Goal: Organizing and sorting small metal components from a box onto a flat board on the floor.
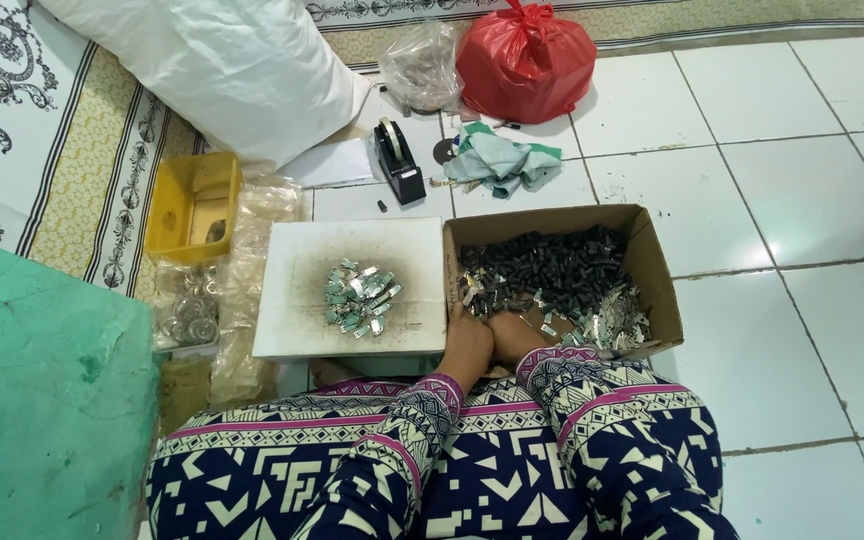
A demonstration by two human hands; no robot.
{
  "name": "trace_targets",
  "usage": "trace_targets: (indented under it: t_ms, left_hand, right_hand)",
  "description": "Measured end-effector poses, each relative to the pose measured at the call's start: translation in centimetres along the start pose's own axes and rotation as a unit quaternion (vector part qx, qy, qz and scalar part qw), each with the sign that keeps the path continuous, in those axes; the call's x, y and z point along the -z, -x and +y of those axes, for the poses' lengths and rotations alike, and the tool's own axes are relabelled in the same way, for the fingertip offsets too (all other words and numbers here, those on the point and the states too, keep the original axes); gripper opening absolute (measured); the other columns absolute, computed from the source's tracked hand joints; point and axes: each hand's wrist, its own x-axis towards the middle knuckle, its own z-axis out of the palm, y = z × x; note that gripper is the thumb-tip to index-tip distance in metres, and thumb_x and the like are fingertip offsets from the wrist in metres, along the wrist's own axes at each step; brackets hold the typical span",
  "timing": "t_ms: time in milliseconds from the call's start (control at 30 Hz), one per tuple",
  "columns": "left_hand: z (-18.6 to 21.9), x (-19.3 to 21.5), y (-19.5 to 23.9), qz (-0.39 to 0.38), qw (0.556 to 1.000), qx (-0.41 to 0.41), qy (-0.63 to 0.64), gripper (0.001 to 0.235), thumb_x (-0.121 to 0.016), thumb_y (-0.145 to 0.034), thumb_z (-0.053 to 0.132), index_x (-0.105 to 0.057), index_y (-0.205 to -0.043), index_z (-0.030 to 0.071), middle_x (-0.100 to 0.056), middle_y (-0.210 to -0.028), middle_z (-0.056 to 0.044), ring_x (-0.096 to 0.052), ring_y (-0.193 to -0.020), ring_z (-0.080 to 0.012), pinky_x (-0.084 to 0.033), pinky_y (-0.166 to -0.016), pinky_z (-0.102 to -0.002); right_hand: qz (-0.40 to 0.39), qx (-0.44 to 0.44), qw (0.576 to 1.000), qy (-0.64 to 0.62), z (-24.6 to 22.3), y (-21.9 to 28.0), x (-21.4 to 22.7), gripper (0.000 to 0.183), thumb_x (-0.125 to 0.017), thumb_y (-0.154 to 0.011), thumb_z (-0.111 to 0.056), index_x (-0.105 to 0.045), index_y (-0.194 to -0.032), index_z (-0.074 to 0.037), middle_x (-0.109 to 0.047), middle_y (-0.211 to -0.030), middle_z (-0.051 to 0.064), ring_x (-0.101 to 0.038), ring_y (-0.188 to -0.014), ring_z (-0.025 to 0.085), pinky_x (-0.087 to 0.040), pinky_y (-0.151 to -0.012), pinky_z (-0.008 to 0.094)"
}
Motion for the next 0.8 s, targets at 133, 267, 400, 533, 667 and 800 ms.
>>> trace_targets:
  t_ms: [133,267,400,533,667,800]
  left_hand:
    - [-0.1,0.9,0.3,-0.009,1.0,0.002,-0.009,0.016,-0.063,-0.087,0.006,-0.078,-0.084,0.011,-0.078,-0.084,-0.007,-0.071,-0.095,-0.0268,-0.016,-0.116,-0.05]
    - [-0.1,-0.1,0.0,-0.019,1.0,-0.008,-0.002,0.015,-0.065,-0.088,0.01,-0.079,-0.093,0.006,-0.079,-0.092,-0.01,-0.069,-0.103,-0.0305,-0.009,-0.121,-0.054]
    - [0.0,0.3,0.1,-0.041,0.999,-0.013,-0.022,0.015,-0.066,-0.087,0.013,-0.08,-0.094,0.01,-0.079,-0.096,-0.006,-0.068,-0.107,-0.0282,-0.01,-0.119,-0.054]
    - [-0.1,0.6,0.0,-0.064,0.997,-0.019,-0.026,0.017,-0.065,-0.086,0.014,-0.08,-0.095,0.01,-0.079,-0.1,-0.006,-0.066,-0.109,-0.0285,-0.009,-0.119,-0.055]
    - [0.0,2.1,0.6,-0.05,0.999,-0.011,-0.006,0.015,-0.066,-0.084,0.01,-0.078,-0.092,0.007,-0.078,-0.094,-0.009,-0.067,-0.105,-0.0286,-0.017,-0.116,-0.052]
    - [0.0,4.8,2.3,0.068,0.991,0.009,0.112,0.003,-0.071,-0.077,0.003,-0.074,-0.076,0.002,-0.07,-0.069,-0.012,-0.068,-0.081,-0.0294,-0.045,-0.095,-0.04]
  right_hand:
    - [0.001,0.015,0.999,-0.029,-1.7,1.1,2.0,0.022,-0.071,-0.076,-0.018,-0.076,-0.083,0.002,-0.074,-0.077,0.024,-0.074,-0.082,0.045,-0.061,-0.074,0.048]
    - [-0.042,0.007,0.999,0.007,-3.4,2.1,3.7,0.027,-0.069,-0.079,-0.019,-0.075,-0.086,0.006,-0.074,-0.084,0.028,-0.074,-0.087,0.046,-0.06,-0.078,0.051]
    - [-0.055,0.004,0.998,-0.003,-1.9,1.0,2.0,0.029,-0.068,-0.08,-0.02,-0.075,-0.084,0.007,-0.074,-0.082,0.027,-0.074,-0.087,0.045,-0.061,-0.077,0.05]
    - [-0.038,0.013,0.999,-0.009,-0.4,0.4,0.6,0.028,-0.072,-0.075,-0.022,-0.075,-0.084,0.005,-0.074,-0.08,0.026,-0.075,-0.085,0.043,-0.061,-0.074,0.048]
    - [-0.036,-0.058,0.998,0.009,-1.6,0.7,1.2,0.028,-0.074,-0.076,-0.023,-0.079,-0.091,-0.001,-0.077,-0.086,0.021,-0.075,-0.09,0.04,-0.061,-0.078,0.048]
    - [-0.061,-0.039,0.997,-0.03,-1.0,2.3,5.0,0.038,-0.079,-0.071,-0.03,-0.081,-0.102,-0.008,-0.079,-0.098,0.015,-0.074,-0.103,0.038,-0.06,-0.086,0.045]
